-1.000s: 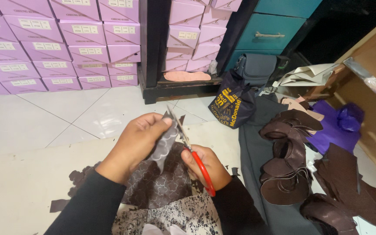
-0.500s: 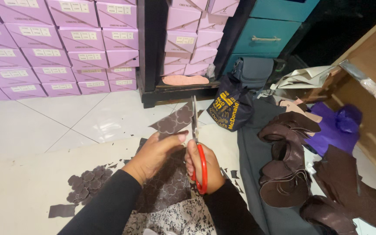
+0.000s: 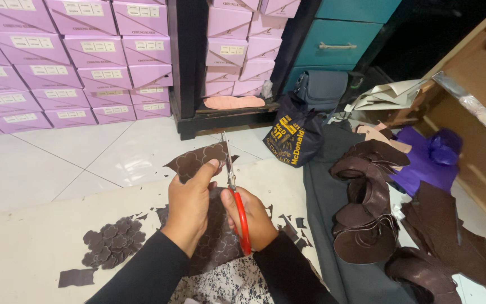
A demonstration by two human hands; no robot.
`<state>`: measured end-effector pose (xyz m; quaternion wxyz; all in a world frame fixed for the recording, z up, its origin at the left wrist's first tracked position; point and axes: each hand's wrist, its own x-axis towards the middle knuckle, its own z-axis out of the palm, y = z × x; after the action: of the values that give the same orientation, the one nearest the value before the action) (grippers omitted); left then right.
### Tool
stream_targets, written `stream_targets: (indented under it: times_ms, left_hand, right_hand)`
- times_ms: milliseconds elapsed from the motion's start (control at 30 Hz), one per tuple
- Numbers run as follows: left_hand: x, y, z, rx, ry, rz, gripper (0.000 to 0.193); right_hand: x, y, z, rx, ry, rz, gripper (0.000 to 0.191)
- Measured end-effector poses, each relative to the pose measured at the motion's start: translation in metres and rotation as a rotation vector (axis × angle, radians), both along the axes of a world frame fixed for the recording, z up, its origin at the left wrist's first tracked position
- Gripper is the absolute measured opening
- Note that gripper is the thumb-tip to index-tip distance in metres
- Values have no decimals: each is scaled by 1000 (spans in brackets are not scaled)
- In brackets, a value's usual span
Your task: The person uses red-handled scissors to cut cloud-shaped pieces from a brown patterned fabric sheet. They hold the fabric with the left hand and cut along the outlines, occasionally rotating the sheet to continue cutting.
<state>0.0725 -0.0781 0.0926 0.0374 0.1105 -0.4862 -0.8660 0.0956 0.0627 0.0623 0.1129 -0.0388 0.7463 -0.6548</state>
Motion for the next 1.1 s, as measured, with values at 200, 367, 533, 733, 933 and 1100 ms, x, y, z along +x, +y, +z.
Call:
stream_targets:
  times_ms: [200,367,533,733,933,1100]
  left_hand:
    - [1,1,1,77,-34,18,17]
    - [0,-3,3,108,-60,5,18]
    - [-1,-8,7,84,-58,-16,21]
    - [2,-14,13,63,-47,-81,23]
    - [0,-16,18,25,26,-21,25]
    - [2,-15,18,-3,80,45,26]
  right_hand:
    - [2,-6,-4,-101,18,7,43]
    - [2,-7,-5,-165,-4,-8,45]
    - [2,-3,-8,-188,8,6,42]
    - [-2,5,-6,-181,71,-56,42]
    - [7,2,0,-42,72,94,39]
    - [10,-2,4,-2,96,126,41]
